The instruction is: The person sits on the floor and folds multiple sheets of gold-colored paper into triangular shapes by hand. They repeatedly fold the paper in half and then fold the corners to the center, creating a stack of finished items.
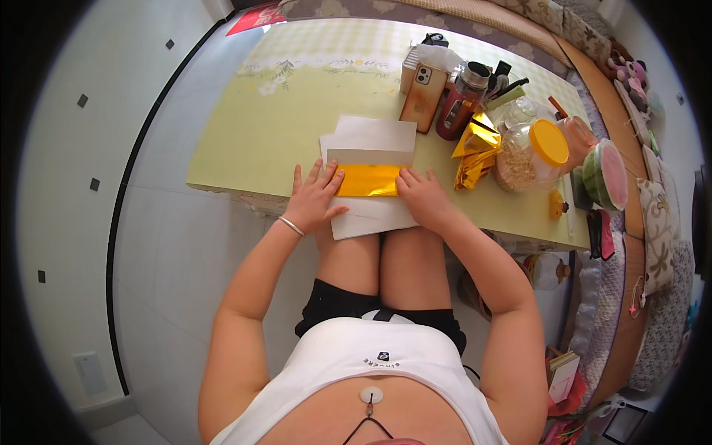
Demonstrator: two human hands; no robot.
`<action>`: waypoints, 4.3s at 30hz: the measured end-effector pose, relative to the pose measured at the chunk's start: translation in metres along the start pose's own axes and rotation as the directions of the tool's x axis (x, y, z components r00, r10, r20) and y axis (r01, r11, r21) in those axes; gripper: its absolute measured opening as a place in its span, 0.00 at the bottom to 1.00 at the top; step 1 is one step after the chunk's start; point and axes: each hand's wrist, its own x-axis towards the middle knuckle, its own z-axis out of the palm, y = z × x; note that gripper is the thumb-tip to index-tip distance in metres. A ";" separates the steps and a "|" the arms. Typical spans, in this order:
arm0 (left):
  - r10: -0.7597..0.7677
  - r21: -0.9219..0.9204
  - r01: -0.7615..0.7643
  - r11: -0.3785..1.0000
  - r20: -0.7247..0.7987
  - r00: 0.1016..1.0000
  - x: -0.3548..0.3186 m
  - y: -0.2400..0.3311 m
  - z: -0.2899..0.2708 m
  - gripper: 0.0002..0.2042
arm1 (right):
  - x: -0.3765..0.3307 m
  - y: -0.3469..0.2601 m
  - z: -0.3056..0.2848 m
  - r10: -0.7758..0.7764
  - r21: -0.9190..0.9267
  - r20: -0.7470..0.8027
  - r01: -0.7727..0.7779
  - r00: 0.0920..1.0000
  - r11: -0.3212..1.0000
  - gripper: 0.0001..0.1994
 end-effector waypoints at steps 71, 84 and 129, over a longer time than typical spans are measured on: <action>0.396 -0.033 -0.462 0.886 -0.466 0.791 0.010 -0.018 -0.021 0.04 | 0.010 -0.008 0.011 -0.005 0.604 -0.133 0.085 0.991 0.792 0.20; -0.297 -0.658 0.015 0.753 -0.320 0.900 -0.005 0.003 0.005 0.05 | 0.031 -0.085 0.017 0.406 0.650 -0.320 -0.114 0.856 0.751 0.07; -0.442 -0.238 0.386 0.891 -0.269 0.856 0.038 0.051 -0.014 0.20 | 0.067 -0.012 0.013 0.198 0.243 -0.314 -0.123 0.928 0.962 0.27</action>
